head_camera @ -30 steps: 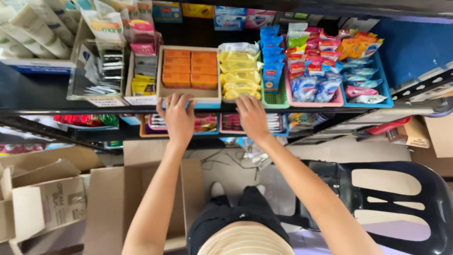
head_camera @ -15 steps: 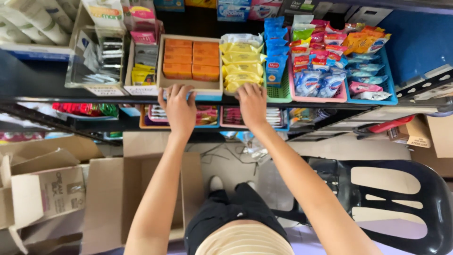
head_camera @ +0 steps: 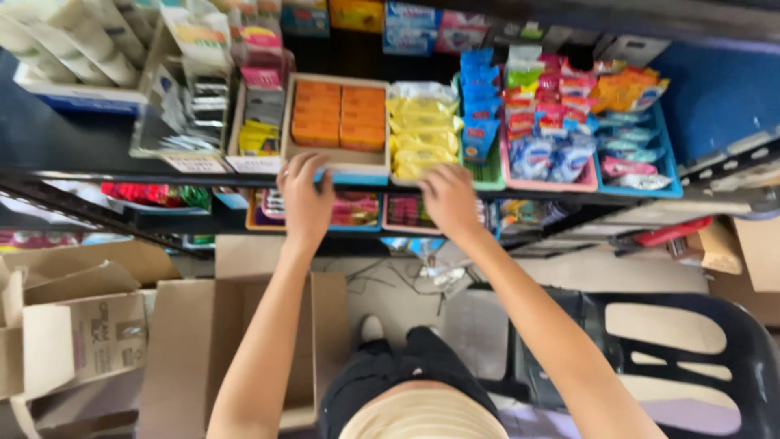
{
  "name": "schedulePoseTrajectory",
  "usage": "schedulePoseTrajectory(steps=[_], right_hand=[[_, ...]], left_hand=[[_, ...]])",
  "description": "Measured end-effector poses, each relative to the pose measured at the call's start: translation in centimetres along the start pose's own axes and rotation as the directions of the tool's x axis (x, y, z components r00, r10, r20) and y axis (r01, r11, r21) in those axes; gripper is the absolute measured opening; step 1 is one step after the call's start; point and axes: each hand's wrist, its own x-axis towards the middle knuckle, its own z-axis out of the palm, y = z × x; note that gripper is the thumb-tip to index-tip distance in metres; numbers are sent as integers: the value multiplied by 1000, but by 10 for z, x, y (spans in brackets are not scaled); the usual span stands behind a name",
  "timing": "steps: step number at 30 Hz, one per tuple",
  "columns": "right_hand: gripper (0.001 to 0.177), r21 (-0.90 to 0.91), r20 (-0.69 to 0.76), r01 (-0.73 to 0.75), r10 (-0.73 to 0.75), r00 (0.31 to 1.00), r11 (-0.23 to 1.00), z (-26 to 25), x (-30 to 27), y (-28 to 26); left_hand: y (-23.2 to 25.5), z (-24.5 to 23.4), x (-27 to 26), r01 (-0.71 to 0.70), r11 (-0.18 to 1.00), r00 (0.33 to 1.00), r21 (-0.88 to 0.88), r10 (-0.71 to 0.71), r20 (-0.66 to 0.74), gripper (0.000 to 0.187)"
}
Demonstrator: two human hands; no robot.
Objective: The person organizes various packaged goods on a store shelf. They arrange small colorful packets in plastic baskets, then move to a higher shelf to stack boxes of soap bars. The person handles items by hand, aligning them neatly within their respective containers.
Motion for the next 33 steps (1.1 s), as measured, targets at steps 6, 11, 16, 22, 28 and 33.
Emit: schedulePoseTrajectory(steps=[6,11,16,22,28,33], right_hand=[[35,-146,32,-79,84,996,986,-2,-46,74],[34,-122,154,-59,78,985,991,-9,-43,79],[34,-110,165,-64,82,983,992,-13,-43,71],[33,-103,160,-50,66,985,993,-16,-39,70],[35,-141,110,-28,44,993,990,-5,-41,72],[33,-207,80,-73,91,993,976,-1,-44,69]], left_hand=[[-35,-51,-2,73,980,987,184,-45,-153,39],[-42,-52,3,22,960,995,280,5,-98,43],[-57,-60,4,-64,923,993,381,96,-68,39],[-63,-65,7,-1,936,999,352,13,-33,13],[-58,-91,11,-20,966,999,256,32,-43,20],[-57,-115,25,92,907,975,411,2,-221,49]])
